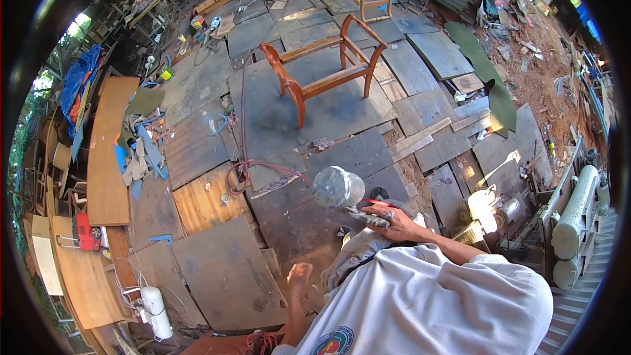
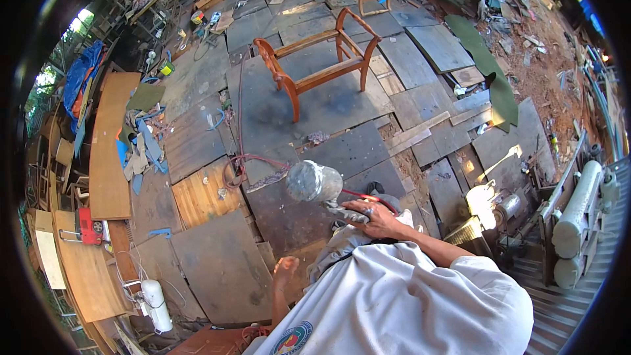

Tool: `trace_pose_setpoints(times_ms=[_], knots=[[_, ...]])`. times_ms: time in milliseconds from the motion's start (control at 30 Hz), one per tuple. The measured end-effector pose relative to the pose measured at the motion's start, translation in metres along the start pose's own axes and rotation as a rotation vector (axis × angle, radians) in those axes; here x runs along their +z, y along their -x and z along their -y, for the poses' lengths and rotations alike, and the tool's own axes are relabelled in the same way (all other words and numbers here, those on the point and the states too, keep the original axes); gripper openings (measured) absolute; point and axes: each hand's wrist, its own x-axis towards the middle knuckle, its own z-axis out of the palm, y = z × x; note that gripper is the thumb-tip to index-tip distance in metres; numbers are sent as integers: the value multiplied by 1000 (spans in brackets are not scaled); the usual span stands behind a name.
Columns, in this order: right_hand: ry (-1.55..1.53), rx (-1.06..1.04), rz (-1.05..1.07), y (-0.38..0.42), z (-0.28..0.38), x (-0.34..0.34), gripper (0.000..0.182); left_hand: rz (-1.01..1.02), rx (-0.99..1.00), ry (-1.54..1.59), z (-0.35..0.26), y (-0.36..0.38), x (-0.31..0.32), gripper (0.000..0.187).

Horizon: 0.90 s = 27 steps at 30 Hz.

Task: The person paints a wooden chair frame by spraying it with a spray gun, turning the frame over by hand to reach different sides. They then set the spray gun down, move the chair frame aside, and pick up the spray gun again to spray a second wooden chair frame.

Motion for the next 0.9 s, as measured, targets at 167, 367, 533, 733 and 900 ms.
trace_pose_setpoints(times_ms=[167,367,533,733,900], knots=[[63,-84,-37,-3,-15,14,42,121,4,424,87,-3,81,51],[52,-19,-41,-4,-13,14,43,93,-166,557,97,3,84,54],[105,-4,-66,-4,-17,16,45,57,-228,580,106,7,79,55],[56,83,27,-8,-13,12,47,25,-268,601,92,3,63,58],[23,80,-44,-3,-16,17,50,13,-278,629,89,-6,69,60]])
